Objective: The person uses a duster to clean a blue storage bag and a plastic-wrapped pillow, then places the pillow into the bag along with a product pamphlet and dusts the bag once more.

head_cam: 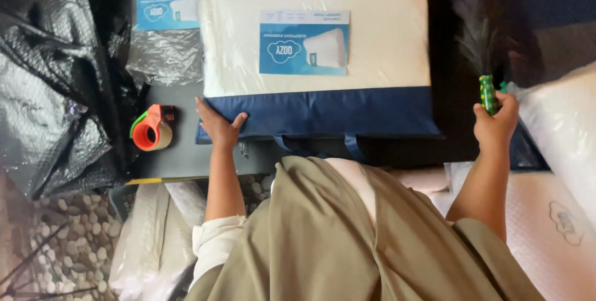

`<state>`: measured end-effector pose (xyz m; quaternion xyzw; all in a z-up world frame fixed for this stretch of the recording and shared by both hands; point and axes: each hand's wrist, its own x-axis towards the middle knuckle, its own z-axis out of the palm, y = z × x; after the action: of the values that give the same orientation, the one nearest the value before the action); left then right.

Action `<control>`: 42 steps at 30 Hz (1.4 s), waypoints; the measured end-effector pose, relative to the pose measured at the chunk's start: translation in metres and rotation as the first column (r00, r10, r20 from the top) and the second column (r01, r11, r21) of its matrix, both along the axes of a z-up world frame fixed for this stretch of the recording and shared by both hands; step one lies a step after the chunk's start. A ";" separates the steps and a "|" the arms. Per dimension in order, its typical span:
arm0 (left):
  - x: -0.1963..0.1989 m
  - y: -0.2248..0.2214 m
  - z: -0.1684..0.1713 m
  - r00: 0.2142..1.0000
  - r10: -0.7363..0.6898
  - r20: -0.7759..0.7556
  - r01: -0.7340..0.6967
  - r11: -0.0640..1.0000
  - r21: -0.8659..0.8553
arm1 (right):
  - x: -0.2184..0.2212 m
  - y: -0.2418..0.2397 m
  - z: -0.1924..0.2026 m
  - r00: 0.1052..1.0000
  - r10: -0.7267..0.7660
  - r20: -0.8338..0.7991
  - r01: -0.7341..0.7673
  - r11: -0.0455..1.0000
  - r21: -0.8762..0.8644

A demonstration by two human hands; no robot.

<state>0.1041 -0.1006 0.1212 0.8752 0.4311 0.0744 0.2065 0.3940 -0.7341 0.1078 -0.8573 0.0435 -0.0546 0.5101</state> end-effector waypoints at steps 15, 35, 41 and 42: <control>-0.012 0.008 -0.054 0.964 0.168 0.204 -0.079 0.920 -0.384 | -0.023 0.276 0.152 0.264 0.911 -0.318 -0.961 0.276 -0.008; -0.020 0.017 -0.072 0.971 0.117 0.209 -0.016 0.904 -0.428 | 0.015 0.275 0.139 0.420 0.837 -0.351 -0.873 0.478 0.095; -0.013 0.012 -0.060 0.948 0.135 0.289 0.004 0.901 -0.434 | 0.035 0.292 0.104 0.760 0.643 0.098 -0.647 0.762 0.015; -0.011 0.015 -0.060 0.946 0.138 0.294 0.003 0.902 -0.432 | 0.032 0.294 0.108 0.756 0.646 0.103 -0.650 0.760 0.014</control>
<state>0.0934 -0.0861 0.0611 0.7695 0.4285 0.1255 0.4567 0.4259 -0.4401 0.2160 -0.8032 -0.2780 0.0867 0.5196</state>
